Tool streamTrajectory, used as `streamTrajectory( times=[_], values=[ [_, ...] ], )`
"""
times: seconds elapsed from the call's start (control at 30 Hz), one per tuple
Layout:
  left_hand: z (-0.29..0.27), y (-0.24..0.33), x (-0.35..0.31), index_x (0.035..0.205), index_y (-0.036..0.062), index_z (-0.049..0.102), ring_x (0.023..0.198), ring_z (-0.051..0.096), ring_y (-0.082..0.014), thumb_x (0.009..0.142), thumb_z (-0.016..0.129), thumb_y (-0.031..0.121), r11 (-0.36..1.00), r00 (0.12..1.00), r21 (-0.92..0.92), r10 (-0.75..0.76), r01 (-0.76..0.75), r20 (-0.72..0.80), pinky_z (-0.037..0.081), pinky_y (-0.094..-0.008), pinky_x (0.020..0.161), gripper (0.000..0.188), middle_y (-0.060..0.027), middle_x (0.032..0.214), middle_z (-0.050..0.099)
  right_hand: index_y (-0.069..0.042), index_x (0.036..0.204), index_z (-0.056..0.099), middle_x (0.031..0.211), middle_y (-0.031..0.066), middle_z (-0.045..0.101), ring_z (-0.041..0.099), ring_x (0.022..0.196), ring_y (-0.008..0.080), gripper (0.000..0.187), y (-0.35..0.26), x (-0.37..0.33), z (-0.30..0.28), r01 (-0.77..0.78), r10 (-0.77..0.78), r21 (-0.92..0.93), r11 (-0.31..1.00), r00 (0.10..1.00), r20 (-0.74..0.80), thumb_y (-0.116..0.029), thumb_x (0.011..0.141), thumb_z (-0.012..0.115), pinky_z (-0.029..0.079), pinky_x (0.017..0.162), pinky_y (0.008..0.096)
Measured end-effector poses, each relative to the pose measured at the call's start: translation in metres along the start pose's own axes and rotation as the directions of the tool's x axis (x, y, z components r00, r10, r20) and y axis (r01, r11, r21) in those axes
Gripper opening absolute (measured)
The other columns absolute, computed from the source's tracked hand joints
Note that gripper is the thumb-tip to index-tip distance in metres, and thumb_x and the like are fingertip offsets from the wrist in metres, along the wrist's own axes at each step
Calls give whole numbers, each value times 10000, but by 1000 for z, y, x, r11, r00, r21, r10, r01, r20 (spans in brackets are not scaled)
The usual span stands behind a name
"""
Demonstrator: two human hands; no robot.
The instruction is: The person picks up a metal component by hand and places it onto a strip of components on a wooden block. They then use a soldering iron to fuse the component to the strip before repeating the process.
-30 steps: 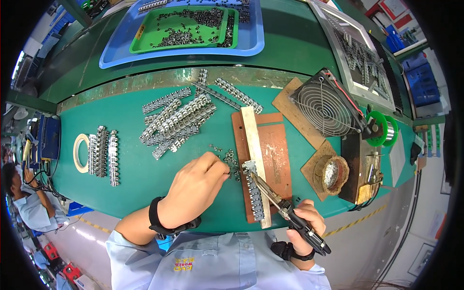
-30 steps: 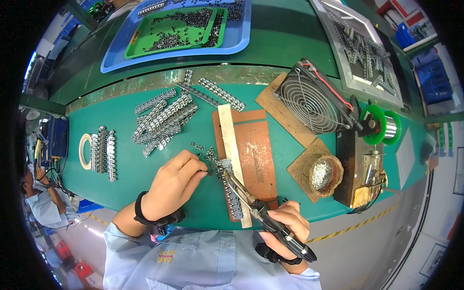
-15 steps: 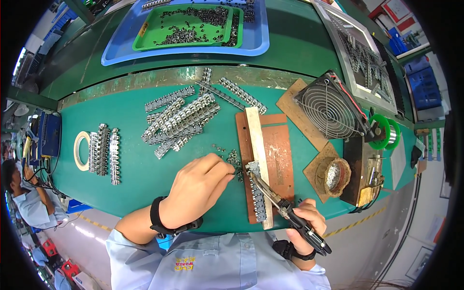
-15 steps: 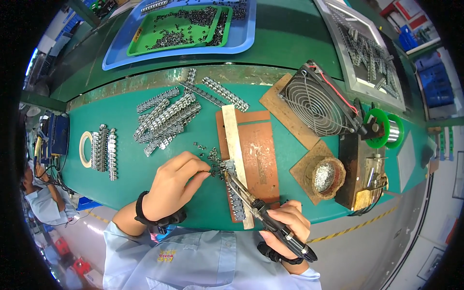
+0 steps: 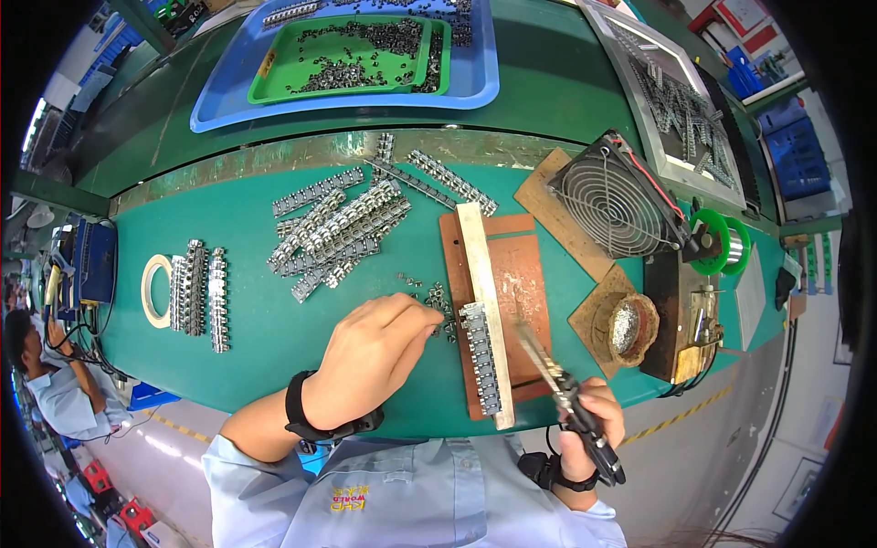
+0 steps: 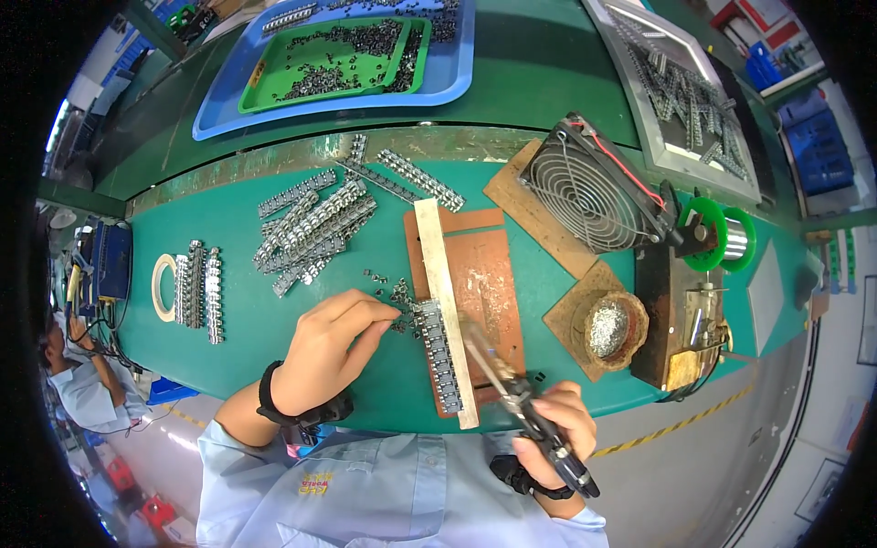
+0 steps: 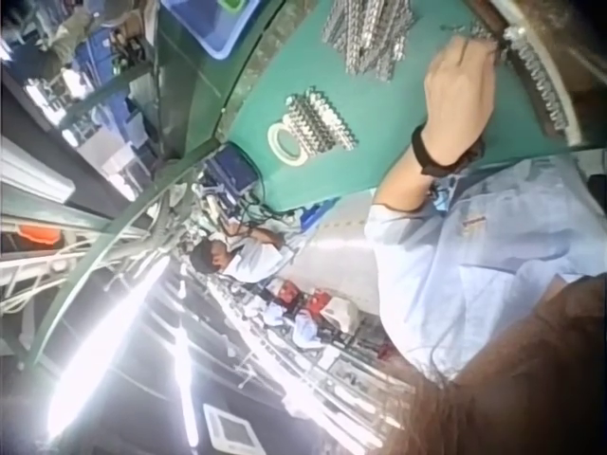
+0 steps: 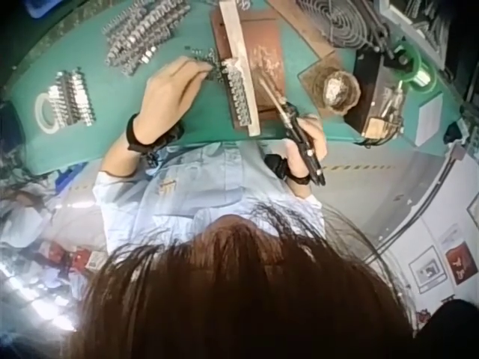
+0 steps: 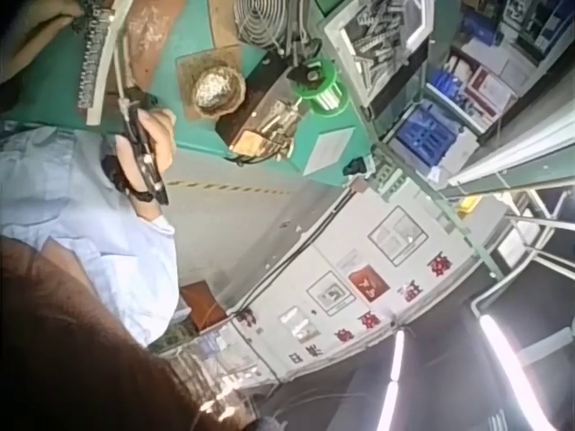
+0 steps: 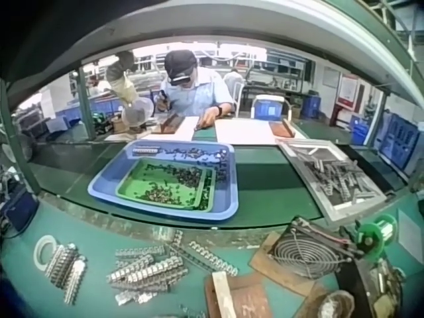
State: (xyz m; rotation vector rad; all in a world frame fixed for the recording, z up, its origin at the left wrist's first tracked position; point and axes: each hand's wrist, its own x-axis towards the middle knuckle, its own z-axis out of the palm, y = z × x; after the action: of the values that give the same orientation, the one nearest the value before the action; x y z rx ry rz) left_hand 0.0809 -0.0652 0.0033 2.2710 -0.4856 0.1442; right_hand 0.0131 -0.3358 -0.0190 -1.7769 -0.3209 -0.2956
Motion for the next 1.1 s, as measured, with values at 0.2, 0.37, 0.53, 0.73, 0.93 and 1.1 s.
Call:
streamTrajectory(
  times=[0.2, 0.37, 0.53, 0.73, 0.93, 1.1],
  values=[
    [-4, 7, 1, 865, 9, 601, 707, 582, -209, 763, 623, 25, 963, 985, -226, -119, 146, 128, 464, -296, 612, 105, -94, 796, 584, -46, 1116, 430, 963, 104, 470, 485, 752, 184, 451, 5, -43, -7, 17, -78, -151, 988, 911, -405, -227, 759, 638, 387, 676, 284],
    [-4, 13, 2, 858, -1, 590, 672, 581, -171, 776, 626, 47, 906, 977, -374, -149, 198, 154, 460, -276, 596, 102, -86, 795, 573, -48, 1078, 442, 967, 86, 450, 484, 785, 156, 382, 7, -50, -13, -278, 69, -349, 895, 859, -506, -161, 765, 627, 403, 688, 270],
    [6, 18, -8, 907, 2, 583, 686, 573, -122, 805, 611, 42, 828, 949, -469, -232, 308, 212, 457, -249, 618, 113, -57, 814, 586, -45, 1060, 451, 956, 84, 450, 486, 788, 145, 385, -3, -32, -11, -263, 248, 15, 965, 886, -392, -150, 746, 646, 408, 681, 258],
    [31, 20, -22, 931, 12, 553, 731, 570, -110, 836, 588, 41, 345, 822, -804, -495, 485, 283, 464, -232, 669, 106, -50, 829, 607, -13, 1020, 487, 947, 109, 484, 495, 798, 151, 392, 1, -13, -2, -264, 282, 298, 918, 959, -19, -73, 694, 695, 415, 701, 256],
    [42, 18, -23, 933, 5, 546, 723, 566, -97, 852, 576, 51, 276, 796, -838, -542, 471, 268, 466, -226, 675, 98, -37, 864, 608, -9, 1013, 503, 945, 137, 513, 520, 784, 177, 421, 18, -14, 5, -239, 251, 272, 932, 968, -11, -71, 661, 724, 430, 693, 267],
    [42, 22, -18, 913, 1, 540, 729, 574, -107, 858, 571, 58, 280, 755, -819, -604, 501, 255, 469, -226, 688, 85, -43, 855, 611, -8, 1004, 510, 908, 151, 532, 532, 774, 205, 420, 21, -15, 4, -216, 231, 231, 949, 972, -37, -84, 656, 733, 438, 692, 287]
  ],
)
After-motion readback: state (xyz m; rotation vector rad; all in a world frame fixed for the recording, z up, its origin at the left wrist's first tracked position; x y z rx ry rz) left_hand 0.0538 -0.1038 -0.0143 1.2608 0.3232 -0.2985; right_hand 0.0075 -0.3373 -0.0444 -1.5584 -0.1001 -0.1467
